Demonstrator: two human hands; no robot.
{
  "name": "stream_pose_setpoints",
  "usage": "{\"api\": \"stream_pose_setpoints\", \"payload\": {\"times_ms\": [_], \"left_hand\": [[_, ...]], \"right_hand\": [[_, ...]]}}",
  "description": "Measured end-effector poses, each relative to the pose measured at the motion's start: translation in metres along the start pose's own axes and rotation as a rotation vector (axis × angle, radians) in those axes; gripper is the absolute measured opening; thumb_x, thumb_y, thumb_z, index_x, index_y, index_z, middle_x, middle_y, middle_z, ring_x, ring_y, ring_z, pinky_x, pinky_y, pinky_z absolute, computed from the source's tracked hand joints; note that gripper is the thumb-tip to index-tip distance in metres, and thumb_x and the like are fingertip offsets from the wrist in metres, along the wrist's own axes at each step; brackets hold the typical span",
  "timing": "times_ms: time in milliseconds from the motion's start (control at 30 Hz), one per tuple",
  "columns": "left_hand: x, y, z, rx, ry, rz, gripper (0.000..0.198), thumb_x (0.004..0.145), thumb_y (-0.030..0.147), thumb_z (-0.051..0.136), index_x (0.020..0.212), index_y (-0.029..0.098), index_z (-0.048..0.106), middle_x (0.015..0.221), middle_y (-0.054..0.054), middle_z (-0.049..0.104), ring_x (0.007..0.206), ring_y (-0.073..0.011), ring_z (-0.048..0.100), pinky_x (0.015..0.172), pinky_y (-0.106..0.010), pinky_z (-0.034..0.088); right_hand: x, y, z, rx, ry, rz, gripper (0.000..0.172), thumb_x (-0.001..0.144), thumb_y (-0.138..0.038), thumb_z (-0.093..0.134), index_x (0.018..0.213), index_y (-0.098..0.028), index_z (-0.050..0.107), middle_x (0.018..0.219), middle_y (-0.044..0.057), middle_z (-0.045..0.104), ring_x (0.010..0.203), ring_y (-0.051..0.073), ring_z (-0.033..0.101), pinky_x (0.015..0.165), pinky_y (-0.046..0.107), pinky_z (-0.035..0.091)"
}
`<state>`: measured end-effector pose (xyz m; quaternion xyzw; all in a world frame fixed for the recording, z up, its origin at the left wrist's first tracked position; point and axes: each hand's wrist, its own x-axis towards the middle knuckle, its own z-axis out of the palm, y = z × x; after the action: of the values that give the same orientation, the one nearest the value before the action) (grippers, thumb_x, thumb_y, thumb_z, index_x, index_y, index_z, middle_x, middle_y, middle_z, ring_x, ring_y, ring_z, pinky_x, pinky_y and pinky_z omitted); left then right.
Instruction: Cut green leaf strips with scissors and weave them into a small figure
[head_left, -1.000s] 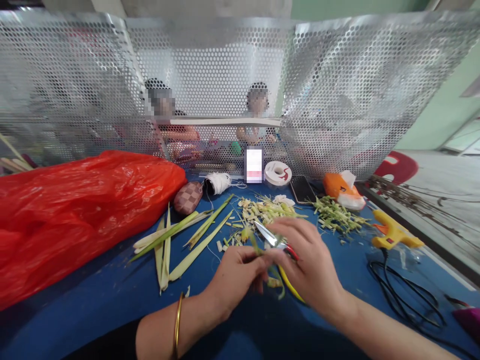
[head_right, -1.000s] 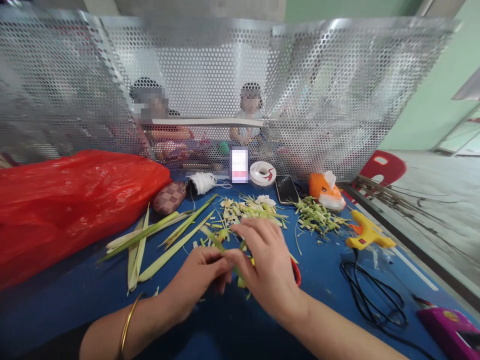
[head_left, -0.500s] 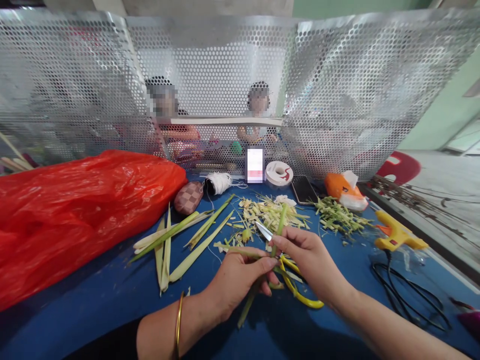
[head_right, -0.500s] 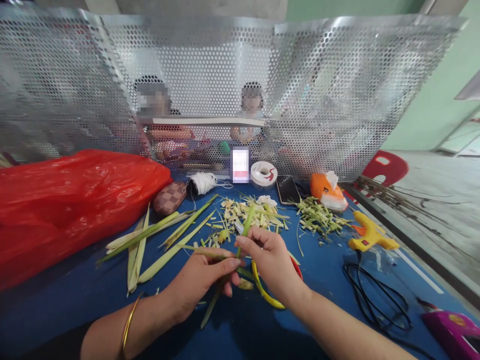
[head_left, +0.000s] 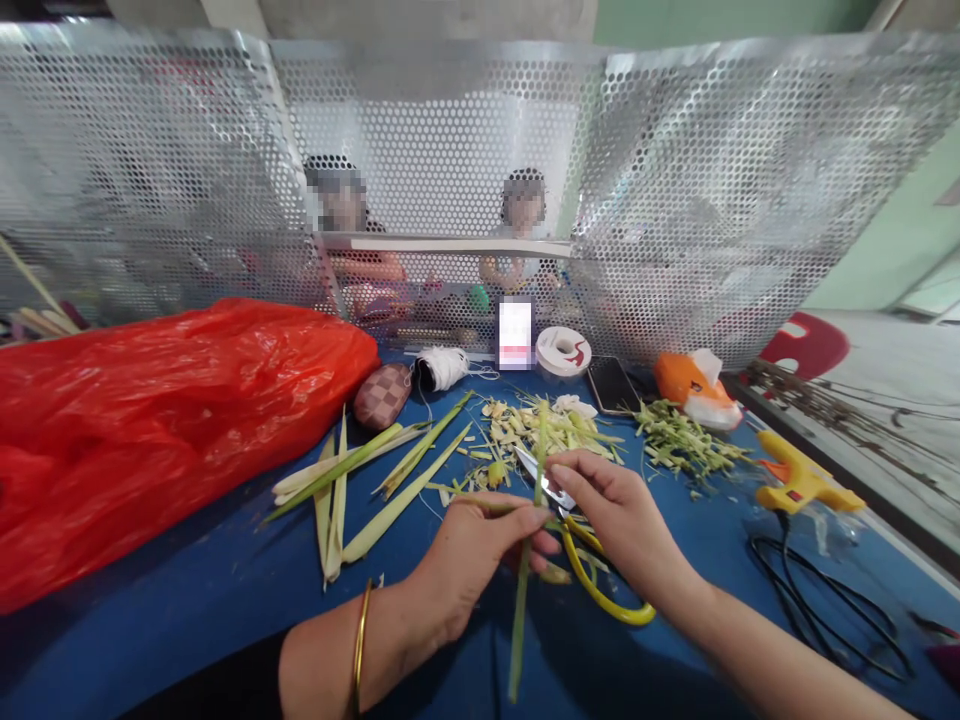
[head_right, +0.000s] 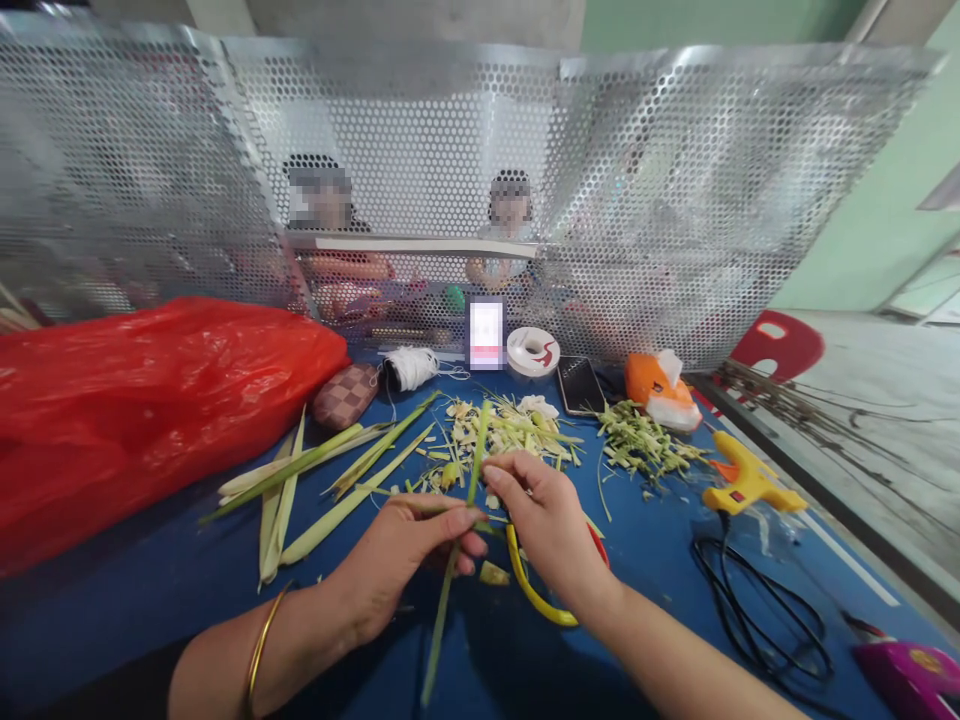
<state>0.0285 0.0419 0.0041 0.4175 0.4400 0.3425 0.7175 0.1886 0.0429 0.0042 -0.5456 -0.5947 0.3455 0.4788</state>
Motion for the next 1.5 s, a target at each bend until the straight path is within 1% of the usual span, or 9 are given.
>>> {"api": "stream_pose_setpoints", "payload": {"times_ms": [100, 167, 267, 333, 733, 1033, 1167, 1367, 1500], "left_hand": [[0.004, 0.008, -0.006, -0.118, 0.121, 0.065, 0.024, 0.072, 0.035, 0.075, 0.085, 0.015, 0.075, 0.075, -0.006, 0.074, 0.065, -0.0127, 0.066, 0.067, -0.024, 0.052], [0.007, 0.014, -0.009, -0.172, 0.173, 0.143, 0.022, 0.07, 0.031, 0.077, 0.086, 0.015, 0.076, 0.078, -0.006, 0.075, 0.072, -0.0135, 0.067, 0.073, -0.025, 0.053], [0.008, 0.017, -0.011, -0.204, 0.179, 0.21, 0.019, 0.068, 0.025, 0.078, 0.084, 0.016, 0.076, 0.081, -0.004, 0.075, 0.076, -0.014, 0.067, 0.076, -0.025, 0.053], [0.008, 0.016, -0.009, -0.208, 0.171, 0.193, 0.019, 0.068, 0.024, 0.079, 0.085, 0.015, 0.076, 0.08, -0.004, 0.075, 0.075, -0.0138, 0.066, 0.075, -0.025, 0.053], [0.007, 0.012, -0.007, -0.156, 0.164, 0.14, 0.021, 0.069, 0.022, 0.077, 0.089, 0.014, 0.076, 0.076, -0.005, 0.074, 0.073, -0.0154, 0.067, 0.073, -0.026, 0.052], [0.013, 0.001, -0.011, -0.072, 0.169, 0.134, 0.011, 0.071, 0.02, 0.074, 0.08, 0.015, 0.076, 0.073, -0.005, 0.074, 0.07, -0.0147, 0.065, 0.071, -0.026, 0.05], [0.017, 0.004, -0.016, -0.081, 0.185, 0.116, 0.018, 0.071, 0.024, 0.076, 0.087, 0.015, 0.076, 0.08, -0.007, 0.075, 0.072, -0.015, 0.066, 0.069, -0.025, 0.048], [0.014, 0.012, -0.019, -0.197, 0.049, 0.065, 0.033, 0.083, 0.043, 0.064, 0.096, 0.015, 0.074, 0.089, -0.01, 0.075, 0.08, -0.0175, 0.068, 0.071, -0.026, 0.05], [0.013, 0.009, -0.018, -0.19, -0.058, 0.017, 0.055, 0.087, 0.059, 0.05, 0.105, 0.012, 0.071, 0.097, -0.013, 0.074, 0.089, -0.0206, 0.067, 0.073, -0.028, 0.05]], "right_hand": [[-0.004, -0.002, -0.003, -0.164, 0.125, -0.184, 0.017, 0.088, -0.035, 0.056, 0.084, -0.02, 0.063, 0.081, 0.004, 0.064, 0.077, 0.019, 0.057, 0.069, 0.03, 0.043], [-0.011, -0.003, -0.002, -0.25, 0.037, -0.244, 0.022, 0.09, -0.034, 0.054, 0.074, -0.021, 0.06, 0.073, 0.002, 0.062, 0.071, 0.017, 0.056, 0.066, 0.029, 0.041], [-0.02, -0.004, 0.006, -0.283, -0.238, -0.178, 0.022, 0.089, -0.034, 0.057, 0.072, -0.021, 0.063, 0.07, 0.0, 0.063, 0.066, 0.016, 0.057, 0.063, 0.027, 0.041], [-0.023, -0.003, 0.013, -0.241, -0.303, -0.108, 0.022, 0.089, -0.032, 0.058, 0.07, -0.021, 0.062, 0.068, -0.001, 0.063, 0.064, 0.015, 0.057, 0.062, 0.026, 0.041], [-0.028, 0.002, 0.025, -0.146, -0.28, -0.039, 0.023, 0.086, -0.023, 0.054, 0.063, -0.019, 0.052, 0.064, -0.002, 0.056, 0.062, 0.013, 0.05, 0.06, 0.024, 0.038], [-0.032, -0.002, 0.024, -0.204, -0.36, -0.169, 0.025, 0.086, -0.018, 0.049, 0.062, -0.02, 0.042, 0.061, -0.003, 0.047, 0.058, 0.011, 0.043, 0.056, 0.024, 0.033], [-0.026, 0.006, 0.023, -0.141, -0.333, -0.031, 0.029, 0.089, -0.027, 0.049, 0.061, -0.019, 0.049, 0.06, -0.003, 0.05, 0.058, 0.012, 0.045, 0.056, 0.024, 0.035], [-0.009, 0.009, 0.016, 0.371, -0.151, 0.294, 0.04, 0.079, -0.056, 0.063, 0.079, -0.016, 0.067, 0.073, 0.003, 0.065, 0.069, 0.014, 0.059, 0.065, 0.026, 0.045], [-0.009, 0.003, 0.016, 0.525, -0.047, 0.399, 0.037, 0.069, -0.05, 0.075, 0.08, -0.016, 0.069, 0.075, 0.002, 0.066, 0.066, 0.011, 0.057, 0.061, 0.023, 0.044]]}}
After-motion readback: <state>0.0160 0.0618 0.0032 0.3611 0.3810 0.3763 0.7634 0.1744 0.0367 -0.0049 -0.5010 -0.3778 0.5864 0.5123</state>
